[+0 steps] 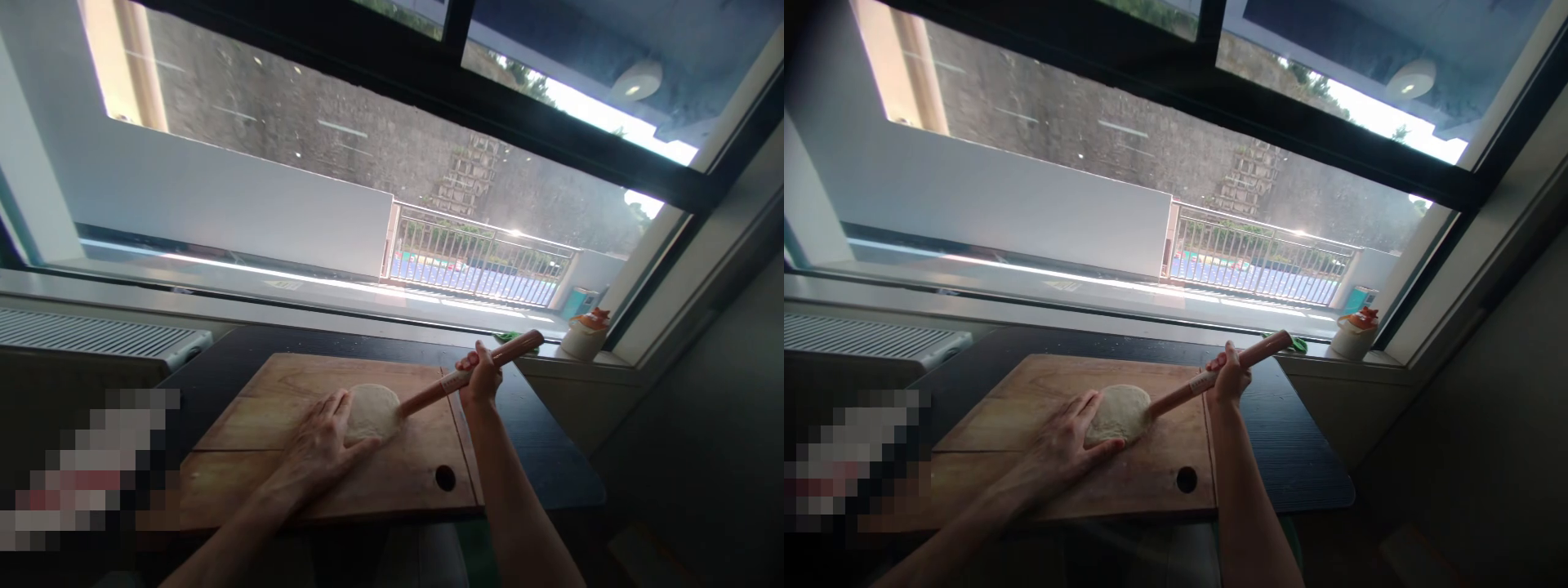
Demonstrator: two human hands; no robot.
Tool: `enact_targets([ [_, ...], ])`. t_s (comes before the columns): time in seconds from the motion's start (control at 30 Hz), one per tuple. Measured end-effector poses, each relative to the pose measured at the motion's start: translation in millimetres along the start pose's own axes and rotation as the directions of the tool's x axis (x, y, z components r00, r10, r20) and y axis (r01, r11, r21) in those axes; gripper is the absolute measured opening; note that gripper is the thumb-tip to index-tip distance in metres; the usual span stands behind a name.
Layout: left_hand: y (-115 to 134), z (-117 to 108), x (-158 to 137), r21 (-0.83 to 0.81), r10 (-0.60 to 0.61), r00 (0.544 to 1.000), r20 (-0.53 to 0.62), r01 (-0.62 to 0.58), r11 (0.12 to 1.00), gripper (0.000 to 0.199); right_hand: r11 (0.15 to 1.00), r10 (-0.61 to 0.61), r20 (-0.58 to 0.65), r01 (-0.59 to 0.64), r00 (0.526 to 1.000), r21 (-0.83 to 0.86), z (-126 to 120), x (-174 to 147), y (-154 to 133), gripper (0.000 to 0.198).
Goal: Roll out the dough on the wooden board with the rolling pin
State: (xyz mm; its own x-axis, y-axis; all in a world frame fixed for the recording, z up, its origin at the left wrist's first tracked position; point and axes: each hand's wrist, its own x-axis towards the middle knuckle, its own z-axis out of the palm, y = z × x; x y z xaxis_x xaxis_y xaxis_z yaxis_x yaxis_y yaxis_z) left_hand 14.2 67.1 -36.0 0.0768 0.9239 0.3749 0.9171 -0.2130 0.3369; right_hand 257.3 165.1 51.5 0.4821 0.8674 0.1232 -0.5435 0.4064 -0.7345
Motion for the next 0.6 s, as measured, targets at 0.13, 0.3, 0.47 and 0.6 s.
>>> enact_targets([
  [0.13, 1, 0, 0, 0.004, -0.001, 1.000, -0.006, 0.001, 1.000, 0.086, 0.997, -0.063, -0.082, 0.066, 0.995, 0.032, -20, -13, -16, 0.032],
  [0.3, 0, -2, 0, 0.005, 0.002, 1.000, 0.008, -0.002, 1.000, 0.089, 0.995, 0.005, -0.070, 0.002, 0.998, 0.103, -27, -37, -13, 0.031],
  [0.47, 0, 1, 0, -0.020, -0.008, 1.000, -0.002, 0.008, 1.000, 0.088, 0.997, -0.047, -0.061, 0.050, 0.997, 0.051, -33, -41, -22, 0.033],
  [0.6, 1, 0, 0, -0.041, -0.005, 1.000, -0.010, 0.004, 0.999, 0.088, 0.993, -0.028, -0.095, 0.039, 0.995, 0.109, -31, -56, -15, 0.031],
])
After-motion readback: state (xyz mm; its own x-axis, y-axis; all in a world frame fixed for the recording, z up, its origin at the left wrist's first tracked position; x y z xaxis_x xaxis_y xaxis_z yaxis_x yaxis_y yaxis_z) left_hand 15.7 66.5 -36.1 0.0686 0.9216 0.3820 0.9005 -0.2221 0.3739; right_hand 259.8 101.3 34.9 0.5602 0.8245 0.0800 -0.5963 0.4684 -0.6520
